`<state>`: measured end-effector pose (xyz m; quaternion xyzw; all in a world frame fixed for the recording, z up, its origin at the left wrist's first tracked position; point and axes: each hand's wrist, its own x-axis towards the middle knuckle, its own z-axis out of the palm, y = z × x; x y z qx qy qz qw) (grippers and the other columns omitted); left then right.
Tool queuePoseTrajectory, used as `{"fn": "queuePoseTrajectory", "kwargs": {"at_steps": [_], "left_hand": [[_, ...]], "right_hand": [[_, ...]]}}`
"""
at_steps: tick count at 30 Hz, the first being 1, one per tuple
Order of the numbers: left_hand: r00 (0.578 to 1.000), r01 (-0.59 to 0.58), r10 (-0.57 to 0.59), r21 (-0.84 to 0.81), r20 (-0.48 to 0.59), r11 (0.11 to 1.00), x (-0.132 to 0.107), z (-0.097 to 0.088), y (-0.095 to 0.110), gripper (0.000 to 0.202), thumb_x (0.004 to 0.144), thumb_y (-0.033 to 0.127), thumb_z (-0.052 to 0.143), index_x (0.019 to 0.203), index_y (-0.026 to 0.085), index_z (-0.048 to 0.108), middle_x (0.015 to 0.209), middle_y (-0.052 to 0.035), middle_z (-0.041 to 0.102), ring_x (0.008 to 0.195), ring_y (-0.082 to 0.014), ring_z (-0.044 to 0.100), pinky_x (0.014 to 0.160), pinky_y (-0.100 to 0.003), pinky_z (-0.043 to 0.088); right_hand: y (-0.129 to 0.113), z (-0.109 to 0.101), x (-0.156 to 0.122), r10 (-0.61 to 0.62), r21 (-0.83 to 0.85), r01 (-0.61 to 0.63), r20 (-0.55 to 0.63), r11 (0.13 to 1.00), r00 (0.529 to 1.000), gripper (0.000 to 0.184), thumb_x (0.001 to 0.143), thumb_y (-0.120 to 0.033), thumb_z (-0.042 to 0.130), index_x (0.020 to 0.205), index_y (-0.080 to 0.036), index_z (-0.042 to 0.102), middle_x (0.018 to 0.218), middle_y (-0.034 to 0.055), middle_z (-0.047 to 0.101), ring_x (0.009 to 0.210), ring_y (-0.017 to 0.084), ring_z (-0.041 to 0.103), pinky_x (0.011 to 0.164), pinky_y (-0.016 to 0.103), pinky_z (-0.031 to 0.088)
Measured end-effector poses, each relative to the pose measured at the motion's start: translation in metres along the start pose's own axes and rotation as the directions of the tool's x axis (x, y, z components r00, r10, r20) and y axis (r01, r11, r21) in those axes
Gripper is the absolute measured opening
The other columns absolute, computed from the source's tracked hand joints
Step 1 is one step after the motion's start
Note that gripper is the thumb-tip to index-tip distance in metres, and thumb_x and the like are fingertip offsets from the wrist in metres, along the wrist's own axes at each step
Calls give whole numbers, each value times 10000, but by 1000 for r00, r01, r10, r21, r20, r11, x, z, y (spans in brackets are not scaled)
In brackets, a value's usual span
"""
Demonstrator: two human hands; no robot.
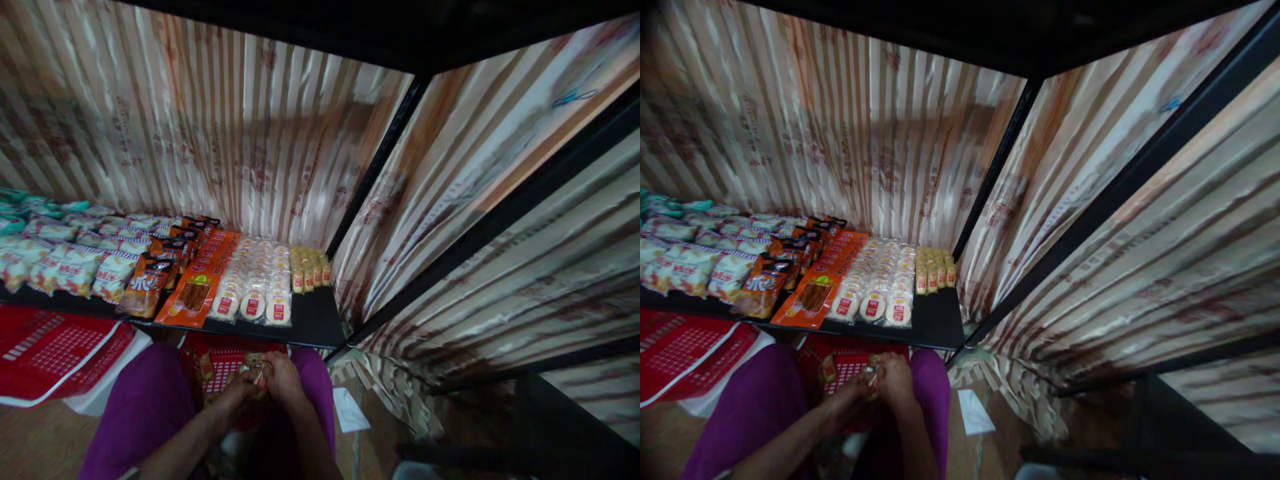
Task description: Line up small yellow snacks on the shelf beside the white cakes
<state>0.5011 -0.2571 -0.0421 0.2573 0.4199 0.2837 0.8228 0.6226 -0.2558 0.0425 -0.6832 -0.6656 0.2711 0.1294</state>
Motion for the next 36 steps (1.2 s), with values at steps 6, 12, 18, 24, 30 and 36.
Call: {"fn": "queuePoseTrajectory", "kwargs": {"at_steps": [6, 12, 18, 24, 30, 36], "left_hand": [[1000, 5, -2, -129, 20, 992, -9, 21, 15, 235, 572, 46, 639, 755, 151, 536, 717, -23, 654, 702, -147, 643, 794, -294, 494], [1000, -23, 21, -169, -11, 985, -12, 51, 36, 228, 603, -10, 622, 744, 145, 533, 768, -29, 655, 738, -139, 644, 779, -279, 520], [994, -62, 45, -178, -96, 982, -11, 79, 52, 212, 671, -54, 565, 755, 137, 527, 711, -22, 635, 661, -103, 630, 747, -249, 527], [986, -69, 44, -151, -163, 986, -3, 102, 62, 189, 714, -56, 539, 733, 131, 520, 673, -8, 611, 614, -84, 607, 737, -252, 526], [975, -88, 56, -143, -214, 986, 11, 117, 61, 182, 700, -16, 601, 722, 144, 516, 651, 5, 605, 624, -96, 616, 766, -267, 516], [972, -124, 89, -150, -217, 981, 23, 130, 64, 182, 726, -13, 568, 747, 159, 513, 650, 4, 609, 630, -96, 620, 720, -230, 517]], "right_hand": [[10, -17, -6, -60, 85, 74, -156, 994, 986, 320, 781, -96, 428, 959, -192, 676, 1009, 55, 678, 990, 178, 585, 893, 279, 416], [25, -26, -3, -39, 205, 129, -393, 970, 919, 361, 765, -94, 402, 1011, -178, 652, 1049, 67, 665, 991, 170, 596, 906, 290, 442], [44, -23, 4, 92, 272, 81, -568, 959, 818, 388, 765, -189, 421, 1096, -134, 616, 1123, 127, 626, 988, 206, 594, 902, 358, 462], [51, -16, 8, 238, 427, 62, -612, 902, 754, 483, 789, -306, 461, 1229, -113, 513, 1141, 164, 591, 885, 192, 633, 762, 317, 528], [60, -17, 9, 302, 509, 71, -611, 858, 732, 490, 806, -354, 469, 1231, -113, 489, 1158, 177, 590, 915, 203, 637, 737, 314, 535], [70, -19, 13, 322, 562, 68, -564, 824, 760, 437, 807, -359, 467, 1172, -124, 525, 1019, 143, 665, 876, 203, 656, 777, 336, 524]]}}
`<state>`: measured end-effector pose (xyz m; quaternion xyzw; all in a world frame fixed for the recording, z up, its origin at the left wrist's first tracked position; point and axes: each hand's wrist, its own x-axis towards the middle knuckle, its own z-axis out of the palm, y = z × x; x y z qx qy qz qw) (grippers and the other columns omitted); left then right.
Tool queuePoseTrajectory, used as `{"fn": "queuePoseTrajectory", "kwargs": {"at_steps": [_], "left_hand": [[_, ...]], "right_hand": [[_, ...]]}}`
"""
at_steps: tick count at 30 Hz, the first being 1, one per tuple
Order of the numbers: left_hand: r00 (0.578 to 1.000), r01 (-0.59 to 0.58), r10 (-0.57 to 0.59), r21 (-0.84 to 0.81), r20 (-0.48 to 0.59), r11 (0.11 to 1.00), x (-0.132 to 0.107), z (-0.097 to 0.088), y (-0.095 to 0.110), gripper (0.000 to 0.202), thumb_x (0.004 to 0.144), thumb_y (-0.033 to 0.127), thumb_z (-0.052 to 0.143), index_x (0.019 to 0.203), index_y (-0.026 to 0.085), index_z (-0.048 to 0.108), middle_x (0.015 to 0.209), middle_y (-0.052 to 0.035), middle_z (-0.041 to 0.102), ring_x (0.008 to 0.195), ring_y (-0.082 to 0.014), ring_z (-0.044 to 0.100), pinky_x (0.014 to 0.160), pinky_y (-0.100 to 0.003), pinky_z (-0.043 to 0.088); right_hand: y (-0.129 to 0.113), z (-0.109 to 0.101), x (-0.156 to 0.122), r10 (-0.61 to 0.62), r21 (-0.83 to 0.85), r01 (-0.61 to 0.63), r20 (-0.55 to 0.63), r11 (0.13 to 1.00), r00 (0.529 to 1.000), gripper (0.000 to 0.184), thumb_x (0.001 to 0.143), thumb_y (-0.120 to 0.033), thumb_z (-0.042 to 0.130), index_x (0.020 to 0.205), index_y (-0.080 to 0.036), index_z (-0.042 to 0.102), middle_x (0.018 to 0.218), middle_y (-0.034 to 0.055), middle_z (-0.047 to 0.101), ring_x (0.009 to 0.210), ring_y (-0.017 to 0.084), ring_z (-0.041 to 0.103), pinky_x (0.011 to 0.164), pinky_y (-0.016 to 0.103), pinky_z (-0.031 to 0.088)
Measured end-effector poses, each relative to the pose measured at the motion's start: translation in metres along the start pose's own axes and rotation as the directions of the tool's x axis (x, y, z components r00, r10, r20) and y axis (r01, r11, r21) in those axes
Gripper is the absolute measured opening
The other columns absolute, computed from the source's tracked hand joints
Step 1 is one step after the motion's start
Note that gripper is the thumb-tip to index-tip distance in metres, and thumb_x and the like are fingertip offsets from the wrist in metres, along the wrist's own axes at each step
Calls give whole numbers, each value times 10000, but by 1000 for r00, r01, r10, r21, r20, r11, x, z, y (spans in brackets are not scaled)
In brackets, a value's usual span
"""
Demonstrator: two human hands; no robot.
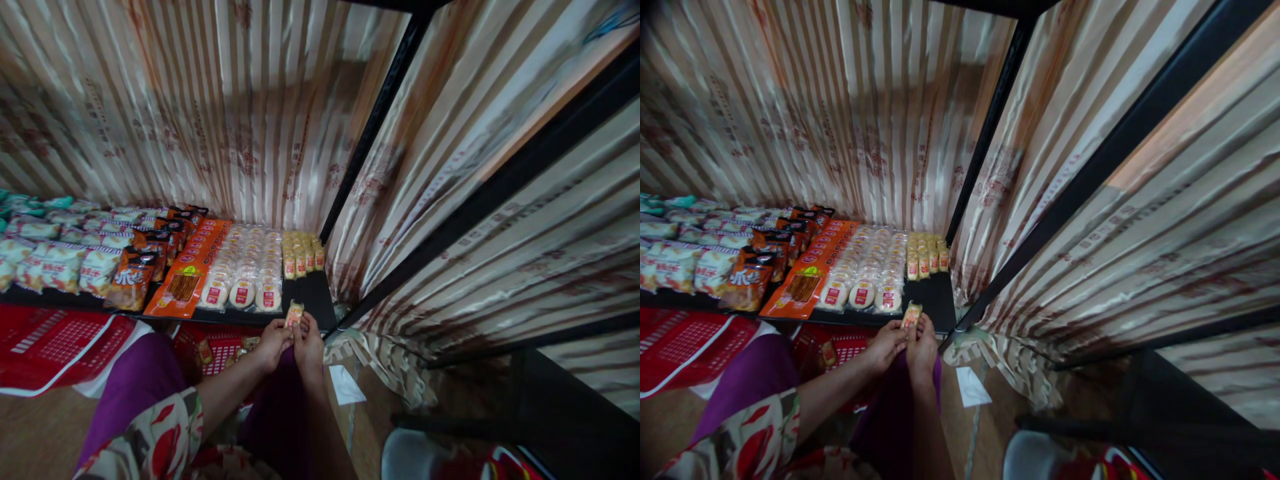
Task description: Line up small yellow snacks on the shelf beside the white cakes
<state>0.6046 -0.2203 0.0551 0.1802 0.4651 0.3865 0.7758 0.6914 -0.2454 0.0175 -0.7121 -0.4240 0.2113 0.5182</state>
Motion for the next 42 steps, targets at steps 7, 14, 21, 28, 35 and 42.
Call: {"fn": "queuePoseTrajectory", "kwargs": {"at_steps": [7, 14, 21, 28, 35, 42], "left_hand": [[1000, -10, 11, 100, -6, 995, 12, 11, -3, 136, 748, 8, 534, 772, 142, 535, 659, -13, 627, 623, -113, 625, 677, -243, 505], [995, -75, 97, 383, -38, 921, 19, 22, -3, 153, 735, 47, 518, 793, 120, 639, 573, 24, 571, 459, -54, 453, 461, -168, 317], [982, -127, 182, 536, -51, 835, 20, 31, 0, 271, 749, 83, 526, 994, 168, 604, 607, 34, 583, 447, -62, 467, 485, -167, 343], [988, -115, 156, 581, -21, 806, 27, 39, 2, 208, 779, 85, 457, 930, 173, 571, 594, 46, 556, 403, -48, 466, 440, -158, 312], [982, -177, 189, 462, 20, 869, 46, 43, -2, 144, 783, 130, 491, 895, 167, 574, 671, 11, 595, 539, -85, 532, 535, -178, 395], [956, -262, 294, 473, 6, 842, 58, 43, -6, 88, 766, 190, 551, 837, 177, 601, 821, -41, 644, 821, -157, 596, 772, -225, 437]], "right_hand": [[10, -6, 15, -15, 54, 14, 18, 998, 1000, 419, 798, -333, 461, 1149, -124, 553, 1018, 144, 665, 862, 207, 659, 773, 341, 529], [21, -10, 29, -10, 81, 10, -7, 997, 1000, 386, 789, -317, 462, 1119, -147, 566, 1016, 124, 673, 846, 192, 666, 772, 336, 533], [19, -12, 37, -14, 58, 13, 14, 998, 1000, 409, 802, -306, 437, 1165, -144, 532, 1069, 134, 657, 908, 195, 653, 828, 353, 512], [18, -13, 44, -27, -12, 27, -16, 1000, 1000, 353, 795, -289, 442, 1099, -176, 584, 1003, 99, 675, 884, 192, 651, 801, 336, 516], [24, -9, 52, -94, -63, 88, -91, 994, 991, 348, 790, -312, 449, 1055, -164, 618, 1060, 135, 613, 935, 222, 621, 829, 371, 515], [21, -6, 51, -159, -260, 127, -108, 957, 981, 386, 800, -332, 461, 1119, -168, 604, 1065, 136, 611, 997, 265, 556, 887, 422, 466]]}}
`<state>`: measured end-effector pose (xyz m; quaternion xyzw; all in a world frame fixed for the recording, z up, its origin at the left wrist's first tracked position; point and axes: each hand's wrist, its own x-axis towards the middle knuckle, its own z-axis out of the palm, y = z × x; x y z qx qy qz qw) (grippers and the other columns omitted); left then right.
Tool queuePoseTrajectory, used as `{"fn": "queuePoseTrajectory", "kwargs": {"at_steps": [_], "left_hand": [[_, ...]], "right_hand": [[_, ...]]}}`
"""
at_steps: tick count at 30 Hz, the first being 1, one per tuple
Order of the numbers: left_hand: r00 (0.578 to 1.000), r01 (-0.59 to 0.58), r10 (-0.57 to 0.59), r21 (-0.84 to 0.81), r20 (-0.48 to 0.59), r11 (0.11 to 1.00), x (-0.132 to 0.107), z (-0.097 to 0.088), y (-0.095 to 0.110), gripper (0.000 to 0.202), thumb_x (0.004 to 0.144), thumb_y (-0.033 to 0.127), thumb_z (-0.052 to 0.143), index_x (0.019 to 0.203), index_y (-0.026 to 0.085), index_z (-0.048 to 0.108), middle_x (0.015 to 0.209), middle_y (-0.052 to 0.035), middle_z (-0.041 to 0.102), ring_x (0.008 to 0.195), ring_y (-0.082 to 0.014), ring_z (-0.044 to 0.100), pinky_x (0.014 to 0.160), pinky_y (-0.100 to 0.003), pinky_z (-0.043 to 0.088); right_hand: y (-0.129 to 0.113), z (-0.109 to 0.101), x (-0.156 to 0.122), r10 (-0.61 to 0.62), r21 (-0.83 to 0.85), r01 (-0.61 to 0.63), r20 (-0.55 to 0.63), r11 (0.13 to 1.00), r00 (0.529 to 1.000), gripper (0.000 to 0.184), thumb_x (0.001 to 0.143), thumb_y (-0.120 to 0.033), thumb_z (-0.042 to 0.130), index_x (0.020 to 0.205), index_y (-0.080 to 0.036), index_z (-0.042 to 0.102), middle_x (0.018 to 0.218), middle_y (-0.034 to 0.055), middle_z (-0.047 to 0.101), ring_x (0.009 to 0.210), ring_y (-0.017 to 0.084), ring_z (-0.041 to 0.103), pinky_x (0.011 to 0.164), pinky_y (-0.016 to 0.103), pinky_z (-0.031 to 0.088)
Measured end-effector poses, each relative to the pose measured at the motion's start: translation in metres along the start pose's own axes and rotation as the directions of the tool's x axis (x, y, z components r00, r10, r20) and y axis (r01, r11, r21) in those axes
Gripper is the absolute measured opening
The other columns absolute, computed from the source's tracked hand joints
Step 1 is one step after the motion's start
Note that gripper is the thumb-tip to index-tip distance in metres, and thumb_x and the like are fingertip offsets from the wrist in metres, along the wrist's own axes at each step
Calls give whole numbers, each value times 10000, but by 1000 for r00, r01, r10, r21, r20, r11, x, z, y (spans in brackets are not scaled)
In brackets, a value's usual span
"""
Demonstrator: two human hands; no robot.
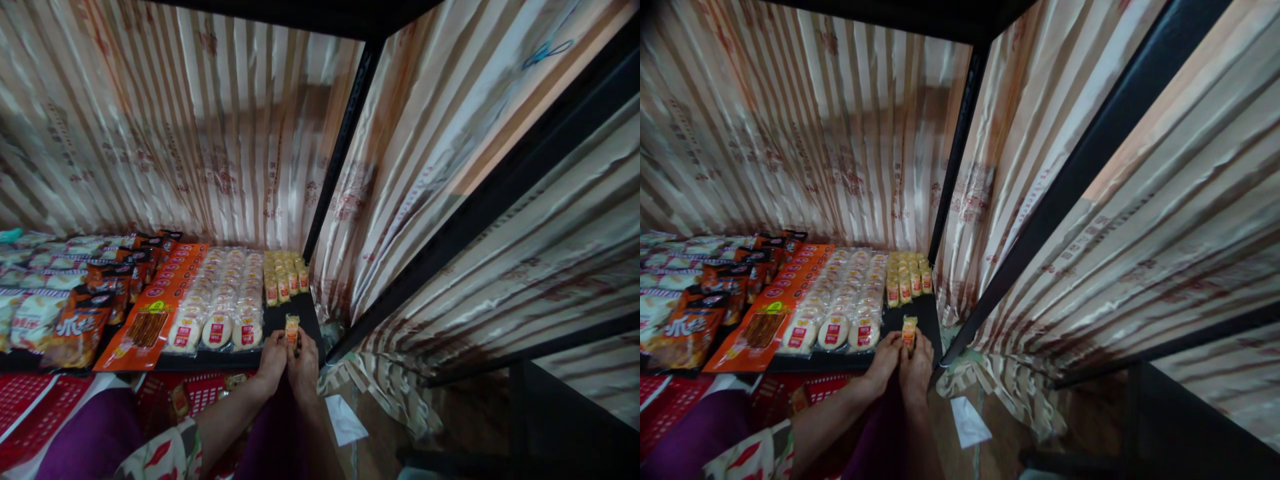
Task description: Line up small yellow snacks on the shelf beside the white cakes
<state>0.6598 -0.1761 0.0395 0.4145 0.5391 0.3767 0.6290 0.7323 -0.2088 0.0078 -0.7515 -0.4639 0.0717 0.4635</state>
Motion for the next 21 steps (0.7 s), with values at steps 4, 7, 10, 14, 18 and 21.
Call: {"fn": "queuePoseTrajectory", "kwargs": {"at_steps": [4, 7, 10, 14, 18, 21], "left_hand": [[1000, -10, 10, -53, -12, 999, 4, 4, -2, 91, 748, 207, 575, 827, 186, 615, 829, -43, 650, 872, -177, 593, 815, -233, 421], [1000, -3, 3, -34, -6, 999, 8, 8, -2, 98, 754, 211, 566, 833, 185, 619, 829, -43, 650, 863, -178, 595, 797, -234, 426], [1000, 28, -28, 3, -8, 1000, 12, 11, 1, 97, 760, 189, 553, 832, 183, 617, 831, -41, 646, 879, -177, 593, 797, -231, 429], [999, 14, -15, -8, -34, 1000, 16, 14, 4, 113, 735, 135, 551, 810, 188, 616, 851, -35, 646, 948, -179, 580, 848, -226, 411], [998, -7, 7, -6, -65, 1000, 20, 17, 4, 139, 716, 99, 540, 794, 190, 611, 880, -40, 651, 974, -180, 574, 877, -232, 399], [999, -11, 9, -24, -49, 1000, 24, 20, 4, 134, 720, 102, 538, 783, 197, 608, 872, -40, 655, 984, -183, 574, 865, -229, 407]], "right_hand": [[0, 2, 2, -16, -48, 15, -17, 999, 1000, 396, 809, -319, 456, 1156, -172, 577, 1066, 132, 603, 1009, 267, 543, 887, 409, 445], [1, 4, 4, -23, -85, 21, -19, 996, 1000, 410, 813, -301, 446, 1183, -162, 554, 1072, 144, 594, 1041, 277, 521, 895, 406, 421], [4, 8, 7, -16, -105, 13, -32, 994, 999, 405, 818, -298, 439, 1183, -166, 550, 1072, 143, 581, 1050, 274, 505, 912, 396, 400], [8, 12, 12, -16, -96, 9, -72, 995, 997, 402, 818, -295, 432, 1182, -168, 546, 1082, 140, 561, 1040, 267, 493, 917, 402, 389], [9, 15, 19, 3, -66, -8, -79, 998, 997, 416, 815, -265, 412, 1206, -182, 528, 1087, 128, 550, 1057, 259, 480, 920, 393, 387], [8, 17, 25, 24, -58, -28, -69, 998, 997, 432, 815, -257, 388, 1220, -175, 517, 1102, 134, 545, 1060, 262, 476, 925, 394, 382]]}}
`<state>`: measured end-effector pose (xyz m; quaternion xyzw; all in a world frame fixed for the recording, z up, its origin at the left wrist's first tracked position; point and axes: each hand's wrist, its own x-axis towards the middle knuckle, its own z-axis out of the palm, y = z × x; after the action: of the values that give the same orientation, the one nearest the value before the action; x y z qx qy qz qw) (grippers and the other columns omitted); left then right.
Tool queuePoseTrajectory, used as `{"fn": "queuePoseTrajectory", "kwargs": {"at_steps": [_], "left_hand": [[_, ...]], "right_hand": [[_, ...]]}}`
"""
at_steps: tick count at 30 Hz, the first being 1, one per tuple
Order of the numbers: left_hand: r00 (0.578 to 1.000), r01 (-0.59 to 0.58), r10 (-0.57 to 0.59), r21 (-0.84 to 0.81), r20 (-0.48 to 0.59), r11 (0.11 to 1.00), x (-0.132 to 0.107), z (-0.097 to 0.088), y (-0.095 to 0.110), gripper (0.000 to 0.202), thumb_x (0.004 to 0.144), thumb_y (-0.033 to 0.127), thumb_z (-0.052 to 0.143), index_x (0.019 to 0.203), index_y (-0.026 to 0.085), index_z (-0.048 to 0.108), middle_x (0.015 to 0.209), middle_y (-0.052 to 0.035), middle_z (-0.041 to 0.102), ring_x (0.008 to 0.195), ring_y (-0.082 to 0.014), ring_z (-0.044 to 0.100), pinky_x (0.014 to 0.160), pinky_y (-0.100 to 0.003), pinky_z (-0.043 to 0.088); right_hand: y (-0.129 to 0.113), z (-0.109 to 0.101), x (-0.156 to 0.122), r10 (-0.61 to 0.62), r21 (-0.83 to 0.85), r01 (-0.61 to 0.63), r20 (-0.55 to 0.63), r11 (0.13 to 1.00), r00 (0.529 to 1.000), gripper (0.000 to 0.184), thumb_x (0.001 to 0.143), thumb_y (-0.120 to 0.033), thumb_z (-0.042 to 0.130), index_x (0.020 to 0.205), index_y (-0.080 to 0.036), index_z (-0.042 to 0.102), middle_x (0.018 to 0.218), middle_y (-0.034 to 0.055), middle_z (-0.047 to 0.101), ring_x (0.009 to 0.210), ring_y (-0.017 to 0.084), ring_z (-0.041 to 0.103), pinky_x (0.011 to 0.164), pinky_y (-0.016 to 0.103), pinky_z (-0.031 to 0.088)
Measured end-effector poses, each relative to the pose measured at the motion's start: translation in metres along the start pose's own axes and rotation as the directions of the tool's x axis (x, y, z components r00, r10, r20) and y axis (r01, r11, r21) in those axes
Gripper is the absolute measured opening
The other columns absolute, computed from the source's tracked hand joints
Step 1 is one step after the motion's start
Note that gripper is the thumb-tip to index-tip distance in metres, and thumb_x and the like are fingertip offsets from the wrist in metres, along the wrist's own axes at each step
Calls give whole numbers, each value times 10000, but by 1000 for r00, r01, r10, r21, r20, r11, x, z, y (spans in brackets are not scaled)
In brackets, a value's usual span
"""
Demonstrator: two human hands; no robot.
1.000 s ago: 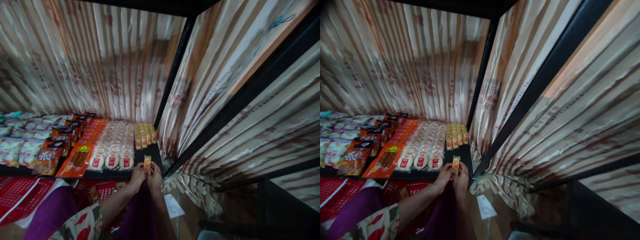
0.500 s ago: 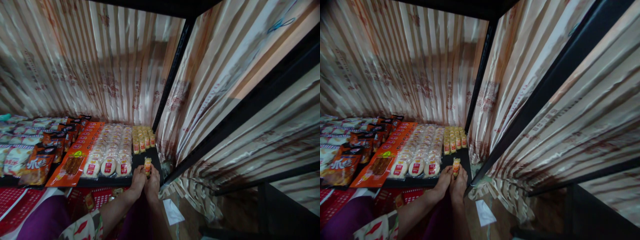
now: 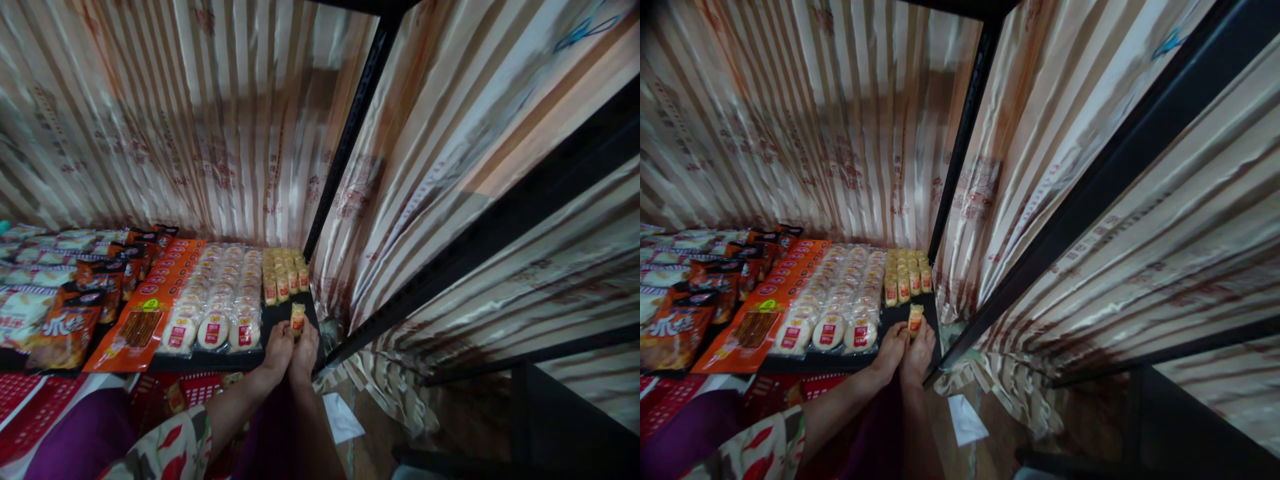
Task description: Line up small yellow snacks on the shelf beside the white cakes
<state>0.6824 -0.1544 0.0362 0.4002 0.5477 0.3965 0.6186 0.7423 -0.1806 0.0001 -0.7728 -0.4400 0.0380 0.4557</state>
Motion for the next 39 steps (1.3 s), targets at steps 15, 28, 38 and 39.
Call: {"fn": "queuePoseTrajectory", "kwargs": {"at_steps": [15, 28, 38, 39], "left_hand": [[987, -160, 162, 234, 10, 959, 15, 2, 33, 355, 739, 128, 568, 1094, 129, 560, 1407, -147, 357, 1335, -229, 297, 1122, -282, 155], [956, -247, 291, 621, 33, 744, 34, 2, 17, 513, 822, 178, 385, 1319, 56, 421, 1451, -160, 281, 1364, -224, 254, 1135, -321, 186], [952, -248, 306, 666, 31, 704, 30, 2, 11, 516, 816, 183, 391, 1309, 42, 447, 1460, -174, 291, 1356, -247, 277, 1126, -348, 220], [950, -252, 310, 670, 33, 698, 30, 1, 10, 517, 817, 185, 391, 1312, 45, 445, 1463, -171, 289, 1359, -245, 271, 1127, -347, 219]], "right_hand": [[5, 27, 40, -6, 13, 6, -4, 1000, 1000, 511, 821, -294, 361, 1293, -107, 419, 1182, 178, 528, 1122, 270, 461, 961, 414, 352], [1, 43, 71, -97, 3, 98, -88, 995, 991, 481, 817, -284, 375, 1274, -146, 429, 1186, 154, 547, 1133, 255, 479, 925, 391, 392], [9, 47, 72, -112, 50, 115, -53, 992, 992, 469, 829, -297, 388, 1261, -124, 449, 1184, 173, 541, 1141, 267, 470, 937, 422, 398], [9, 46, 72, -119, 61, 122, -50, 991, 992, 468, 832, -299, 390, 1266, -133, 447, 1193, 167, 538, 1144, 261, 469, 942, 418, 397]]}}
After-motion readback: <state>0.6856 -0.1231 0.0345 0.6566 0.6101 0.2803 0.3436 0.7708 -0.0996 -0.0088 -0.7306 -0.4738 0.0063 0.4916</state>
